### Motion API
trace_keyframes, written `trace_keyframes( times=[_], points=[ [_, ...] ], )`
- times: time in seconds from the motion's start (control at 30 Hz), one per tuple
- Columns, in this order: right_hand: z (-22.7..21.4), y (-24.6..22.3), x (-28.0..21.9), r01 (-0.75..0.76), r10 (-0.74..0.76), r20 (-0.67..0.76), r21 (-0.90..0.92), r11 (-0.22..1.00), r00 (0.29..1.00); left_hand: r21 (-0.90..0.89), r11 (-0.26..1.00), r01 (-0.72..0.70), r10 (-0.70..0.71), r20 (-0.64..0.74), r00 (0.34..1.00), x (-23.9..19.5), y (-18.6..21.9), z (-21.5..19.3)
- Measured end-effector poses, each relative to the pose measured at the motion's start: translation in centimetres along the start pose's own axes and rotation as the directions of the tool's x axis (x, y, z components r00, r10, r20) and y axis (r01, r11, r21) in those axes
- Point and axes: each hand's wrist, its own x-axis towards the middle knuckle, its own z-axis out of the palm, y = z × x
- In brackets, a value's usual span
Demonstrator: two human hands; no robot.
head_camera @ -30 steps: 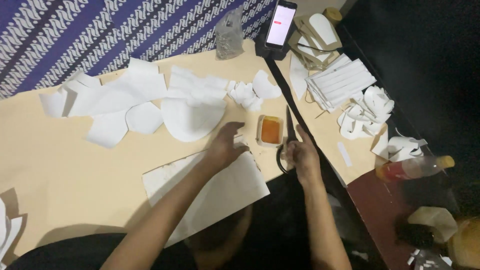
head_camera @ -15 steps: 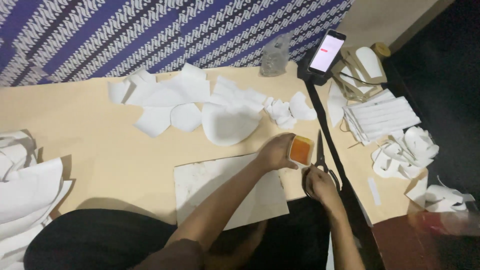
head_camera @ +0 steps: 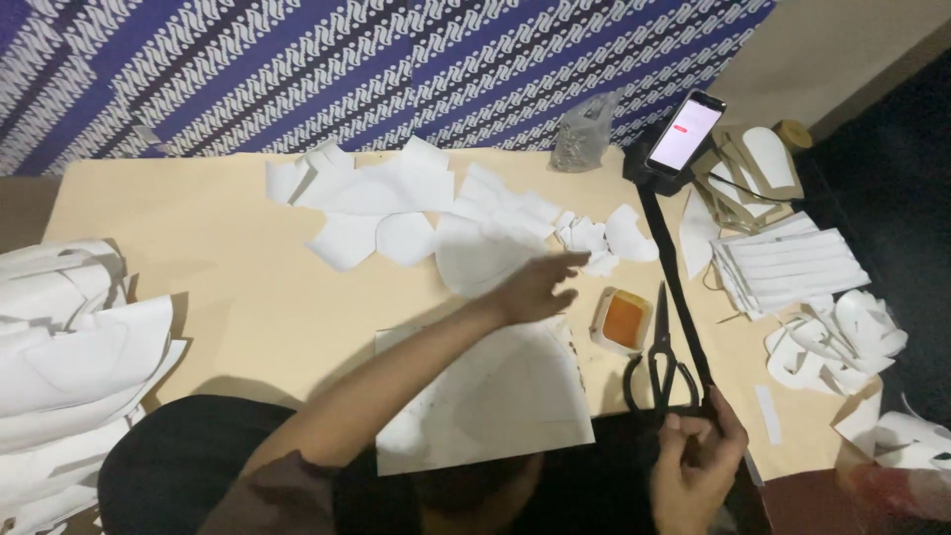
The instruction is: The person folds white face masks by hand, aligning the edges and pressing them flat. The person handles the masks one by one, folding them into smaller shapes and placing them on the table.
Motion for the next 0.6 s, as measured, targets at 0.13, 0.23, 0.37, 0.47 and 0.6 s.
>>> trace_keyframes(
  times=[0.13,0.23,0.37,0.47,0.6],
  points=[
    [0.9,1.3,-2.0,0.02,-0.018,-0.048,0.037,0.999,0.999,0.315,0.949,-0.028,0.15,-0.371,0.917,-1.0,-6.4,-13.9],
    [1.5,-0.5,-2.9,-0.155,0.132,-0.149,-0.155,0.976,0.98,0.266,0.887,0.378,-0.011,-0.807,0.591,-5.3,-11.0,-23.3],
    [2.6,-0.9,-3.0,-0.142,0.125,-0.131,-0.123,0.982,0.983,0.362,0.639,0.678,0.224,-0.932,0.286,-11.6,-12.4,-31.2],
    [3.6,-1.3,-3.0,-0.118,0.111,-0.098,-0.069,0.991,0.989,0.218,0.573,0.79,-0.03,-0.958,0.286,-12.8,-17.9,-35.8],
    [4.7,-3.9,-2.3,-0.24,0.228,-0.083,-0.195,0.951,0.97,-0.22,0.303,0.927,-0.632,-0.775,0.022,-12.1,-17.6,-36.8]
  ],
)
